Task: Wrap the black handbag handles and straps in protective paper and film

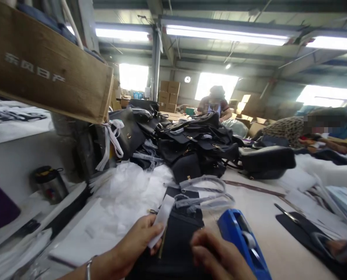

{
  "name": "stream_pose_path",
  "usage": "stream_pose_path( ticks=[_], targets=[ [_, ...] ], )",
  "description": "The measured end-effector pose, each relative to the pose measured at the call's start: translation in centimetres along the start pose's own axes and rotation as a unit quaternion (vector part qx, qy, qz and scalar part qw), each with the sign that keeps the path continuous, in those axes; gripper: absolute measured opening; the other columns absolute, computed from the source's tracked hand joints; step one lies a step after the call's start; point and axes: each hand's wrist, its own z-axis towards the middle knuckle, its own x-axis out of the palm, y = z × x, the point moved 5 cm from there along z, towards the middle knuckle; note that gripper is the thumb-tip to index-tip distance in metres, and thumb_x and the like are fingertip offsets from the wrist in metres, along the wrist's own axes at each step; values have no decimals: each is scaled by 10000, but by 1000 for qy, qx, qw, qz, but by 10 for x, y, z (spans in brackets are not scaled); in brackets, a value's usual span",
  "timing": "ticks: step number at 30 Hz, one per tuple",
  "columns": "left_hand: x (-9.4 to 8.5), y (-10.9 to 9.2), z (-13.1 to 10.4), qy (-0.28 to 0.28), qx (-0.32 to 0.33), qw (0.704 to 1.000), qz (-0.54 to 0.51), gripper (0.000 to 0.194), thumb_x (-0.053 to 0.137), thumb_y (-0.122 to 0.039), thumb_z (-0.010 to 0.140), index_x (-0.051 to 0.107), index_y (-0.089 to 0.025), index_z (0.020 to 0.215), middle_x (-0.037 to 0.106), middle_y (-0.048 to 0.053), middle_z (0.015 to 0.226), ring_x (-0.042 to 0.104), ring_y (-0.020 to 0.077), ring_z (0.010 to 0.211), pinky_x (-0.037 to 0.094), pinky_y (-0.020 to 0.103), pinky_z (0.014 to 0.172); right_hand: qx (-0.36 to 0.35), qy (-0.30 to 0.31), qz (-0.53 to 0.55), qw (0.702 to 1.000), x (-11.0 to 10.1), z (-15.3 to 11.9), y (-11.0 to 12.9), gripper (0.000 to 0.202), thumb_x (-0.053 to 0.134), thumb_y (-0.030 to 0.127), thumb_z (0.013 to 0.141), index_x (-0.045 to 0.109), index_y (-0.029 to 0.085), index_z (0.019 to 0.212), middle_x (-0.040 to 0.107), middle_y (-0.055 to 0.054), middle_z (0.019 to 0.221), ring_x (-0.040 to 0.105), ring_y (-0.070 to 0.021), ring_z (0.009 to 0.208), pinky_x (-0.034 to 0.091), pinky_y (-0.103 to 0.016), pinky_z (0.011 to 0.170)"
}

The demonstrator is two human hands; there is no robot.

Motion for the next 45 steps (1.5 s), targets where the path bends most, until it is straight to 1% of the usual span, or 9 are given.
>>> stream_pose_path(
  ticks=[3,7,15,19,26,29,34,38,45],
  targets=[
    [1,-3,-1,22,30,999,3,314,560,-434,877,560,-120,894,500,-6,622,377,83,503,279,208,485,-61,44,35,997,31,46,32,94,499,221,883,589,218,855,658,10,767,603,-152,738,422,-228,674],
    [-3,-3,-1,27,24,999,-17,283,514,-386,896,574,-117,955,512,1,624,401,93,514,296,212,495,-69,38,36,996,47,73,30,125,507,139,861,612,200,831,676,4,778,628,-165,761,426,-243,707],
    [-8,4,1,26,0,997,-68,202,504,-308,823,563,-135,909,513,6,647,409,101,511,312,210,473,-39,4,-28,999,53,81,23,114,500,121,849,568,210,872,663,11,778,627,-162,750,405,-247,686],
    [-9,5,1,36,-2,996,-76,156,477,-264,796,538,-151,884,507,3,628,407,103,513,324,208,477,9,-10,-11,1000,49,85,19,317,558,101,775,444,215,1048,590,51,686,587,-161,666,391,-248,620],
    [-8,5,4,-10,0,999,-47,407,521,-570,870,526,-165,826,472,-27,538,363,78,427,260,188,400,8,-13,62,998,50,87,11,273,582,158,814,417,234,1018,543,78,653,541,-131,601,371,-225,563],
    [-9,7,4,-15,-20,991,-128,425,486,-566,900,549,-155,810,493,-16,568,377,71,426,266,187,399,1,-54,40,998,50,86,8,283,617,198,828,419,245,1024,494,95,621,522,-129,575,361,-227,556],
    [-11,16,10,79,-98,941,-314,341,502,-452,928,600,-127,890,473,-31,584,344,52,389,236,187,378,-75,-86,-115,987,46,96,14,309,668,316,860,411,239,1014,644,36,725,640,-183,649,386,-253,585],
    [-18,19,14,144,-101,907,-383,303,516,-377,936,629,-96,935,438,-44,568,313,40,380,226,186,380,-193,-79,-283,936,47,113,21,322,583,496,903,453,210,974,733,-48,805,713,-229,727,405,-268,592],
    [-28,16,12,144,-138,928,-316,244,522,-332,942,619,-121,866,440,-38,604,313,34,410,241,173,396,-406,0,-530,745,50,117,36,200,439,328,996,511,186,876,642,-6,702,625,-178,624,360,-300,534]
  ],
)
